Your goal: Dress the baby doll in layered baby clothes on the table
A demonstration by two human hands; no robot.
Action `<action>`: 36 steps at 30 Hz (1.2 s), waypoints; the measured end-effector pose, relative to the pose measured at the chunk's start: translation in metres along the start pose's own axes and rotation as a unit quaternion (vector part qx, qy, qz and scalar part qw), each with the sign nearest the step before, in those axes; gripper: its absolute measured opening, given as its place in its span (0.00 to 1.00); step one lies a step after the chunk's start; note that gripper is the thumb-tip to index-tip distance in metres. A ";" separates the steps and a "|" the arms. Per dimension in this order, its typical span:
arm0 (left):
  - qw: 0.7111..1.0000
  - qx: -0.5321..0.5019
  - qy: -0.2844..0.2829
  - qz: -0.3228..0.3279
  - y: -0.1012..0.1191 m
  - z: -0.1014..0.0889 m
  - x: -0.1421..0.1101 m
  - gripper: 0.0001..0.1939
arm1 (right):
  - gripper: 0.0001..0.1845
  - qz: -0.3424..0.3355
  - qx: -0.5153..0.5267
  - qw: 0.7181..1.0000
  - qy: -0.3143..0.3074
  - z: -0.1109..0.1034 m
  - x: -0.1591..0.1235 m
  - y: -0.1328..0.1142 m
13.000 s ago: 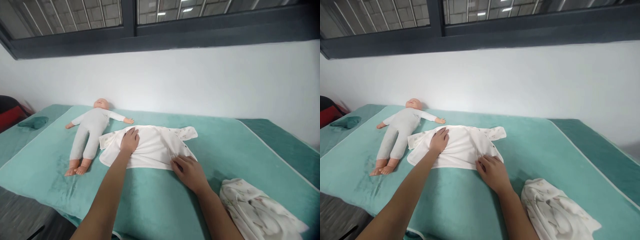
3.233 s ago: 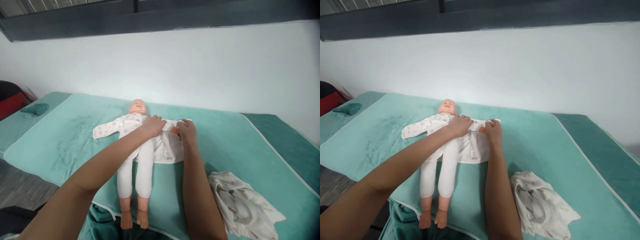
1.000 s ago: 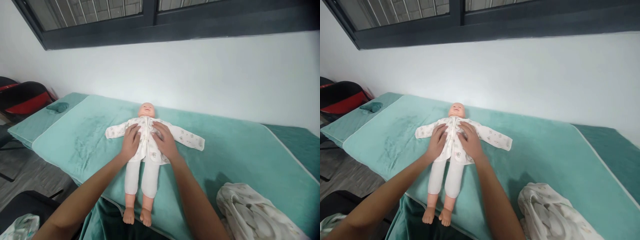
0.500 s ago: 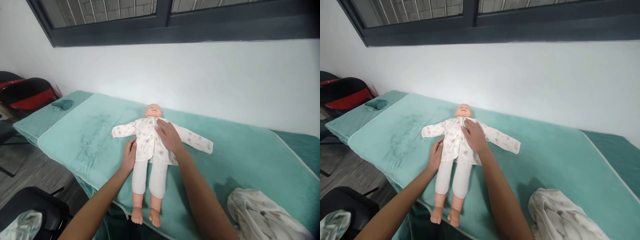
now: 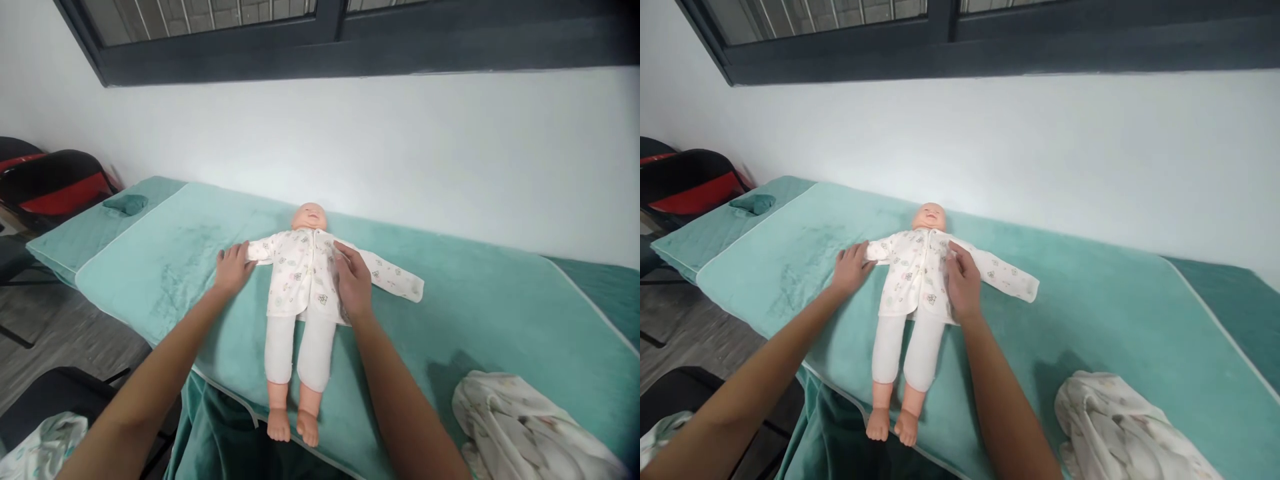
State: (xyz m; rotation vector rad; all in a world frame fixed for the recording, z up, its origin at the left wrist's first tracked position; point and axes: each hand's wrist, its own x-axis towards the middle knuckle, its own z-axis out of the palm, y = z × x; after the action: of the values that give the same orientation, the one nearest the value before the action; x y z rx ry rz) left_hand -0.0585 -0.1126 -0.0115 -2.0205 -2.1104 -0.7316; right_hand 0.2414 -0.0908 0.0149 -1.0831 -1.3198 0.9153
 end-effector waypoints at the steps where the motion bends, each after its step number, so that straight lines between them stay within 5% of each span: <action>1: 0.999 0.013 -0.038 0.015 -0.012 -0.002 0.009 0.28 | 0.22 0.004 -0.001 1.000 0.013 0.003 -0.001 0.001; 5: 0.993 0.063 -0.076 0.060 -0.044 -0.007 0.028 0.26 | 0.22 -0.009 0.014 1.000 -0.023 0.014 -0.008 0.003; 10: 0.995 0.089 -0.034 -0.023 -0.049 -0.003 0.019 0.23 | 0.19 -0.066 0.017 0.996 -0.057 0.015 -0.012 0.002; 16: 0.995 -0.016 0.055 -0.083 -0.050 0.000 -0.005 0.24 | 0.18 -0.089 -0.130 0.985 0.066 -0.017 0.014 0.019; 20: 0.985 -0.022 0.133 -0.105 -0.048 -0.009 -0.017 0.26 | 0.15 -0.016 -0.156 0.983 0.092 -0.039 0.014 0.028; 23: 0.988 -0.025 0.130 -0.080 -0.035 -0.014 -0.022 0.23 | 0.14 0.035 -0.186 0.980 0.058 -0.041 0.000 0.029; 26: 0.984 -0.133 0.097 -0.074 -0.008 -0.010 -0.026 0.15 | 0.16 0.035 -0.266 0.963 -0.003 -0.033 -0.009 0.028; 32: 0.893 -0.423 -0.001 -0.151 0.057 0.009 -0.025 0.19 | 0.16 0.020 -0.311 0.949 -0.048 -0.020 -0.009 0.025; 36: 0.828 -0.527 -0.039 -0.186 0.076 0.018 -0.019 0.22 | 0.16 0.019 -0.279 0.958 -0.060 -0.019 -0.011 0.024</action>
State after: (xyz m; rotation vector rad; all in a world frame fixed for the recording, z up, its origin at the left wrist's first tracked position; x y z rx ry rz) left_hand 0.0214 -0.1234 -0.0157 -1.9690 -2.4317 -2.3347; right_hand 0.2613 -0.0959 -0.0104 -1.5033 -1.7218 0.6520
